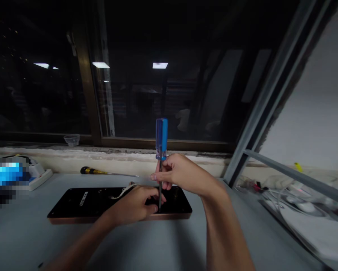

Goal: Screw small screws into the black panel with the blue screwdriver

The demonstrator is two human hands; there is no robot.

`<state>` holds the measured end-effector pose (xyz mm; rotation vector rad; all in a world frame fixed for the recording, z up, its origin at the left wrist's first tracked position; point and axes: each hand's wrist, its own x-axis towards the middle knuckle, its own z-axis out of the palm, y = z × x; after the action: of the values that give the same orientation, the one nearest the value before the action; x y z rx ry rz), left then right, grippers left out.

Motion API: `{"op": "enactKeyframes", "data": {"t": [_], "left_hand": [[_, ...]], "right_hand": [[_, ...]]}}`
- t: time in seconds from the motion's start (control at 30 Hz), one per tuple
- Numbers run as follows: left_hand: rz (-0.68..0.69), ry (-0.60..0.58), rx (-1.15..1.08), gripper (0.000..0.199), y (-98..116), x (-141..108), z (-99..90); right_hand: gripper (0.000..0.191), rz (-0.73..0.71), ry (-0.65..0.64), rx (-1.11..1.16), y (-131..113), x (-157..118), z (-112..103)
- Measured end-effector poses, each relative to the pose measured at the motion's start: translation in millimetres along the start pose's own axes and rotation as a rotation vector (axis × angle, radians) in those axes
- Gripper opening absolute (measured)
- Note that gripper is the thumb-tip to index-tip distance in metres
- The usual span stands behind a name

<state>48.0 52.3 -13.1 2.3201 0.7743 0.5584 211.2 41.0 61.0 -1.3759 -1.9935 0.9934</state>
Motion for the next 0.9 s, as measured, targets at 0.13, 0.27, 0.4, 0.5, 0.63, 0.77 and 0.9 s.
{"op": "enactKeyframes", "data": {"t": [0.13, 0.27, 0.4, 0.5, 0.63, 0.77, 0.9], "left_hand": [[-0.063, 0.044, -0.135, 0.023, 1.6, 1.2, 6.6], [-0.118, 0.151, -0.054, 0.008, 3.0, 4.3, 10.9], [-0.056, 0.087, -0.036, 0.011, 3.7, 3.2, 6.7], [-0.045, 0.035, -0.057, 0.013, 2.8, 1.3, 3.7], [-0.079, 0.11, -0.166, 0.02, 2.9, 2.3, 6.2], [-0.105, 0.205, -0.079, 0.01, 7.2, 4.6, 8.6], [-0.061, 0.164, -0.054, 0.011, 10.6, 3.0, 3.7]], "right_hand": [[0.035, -0.014, 0.152, -0.201, 3.7, 6.8, 0.7], [0.029, -0.053, 0.066, -0.073, 5.3, 4.4, -0.8], [0.032, -0.049, -0.144, 0.196, 3.5, -4.1, -3.4], [0.026, -0.078, -0.143, 0.187, 2.7, -5.9, -4.4], [0.028, -0.072, 0.028, -0.041, 4.6, 0.5, -2.6], [0.026, -0.08, 0.087, -0.083, 5.2, 4.9, 0.6], [0.033, -0.069, -0.1, 0.126, 2.7, 0.0, -0.7]]}}
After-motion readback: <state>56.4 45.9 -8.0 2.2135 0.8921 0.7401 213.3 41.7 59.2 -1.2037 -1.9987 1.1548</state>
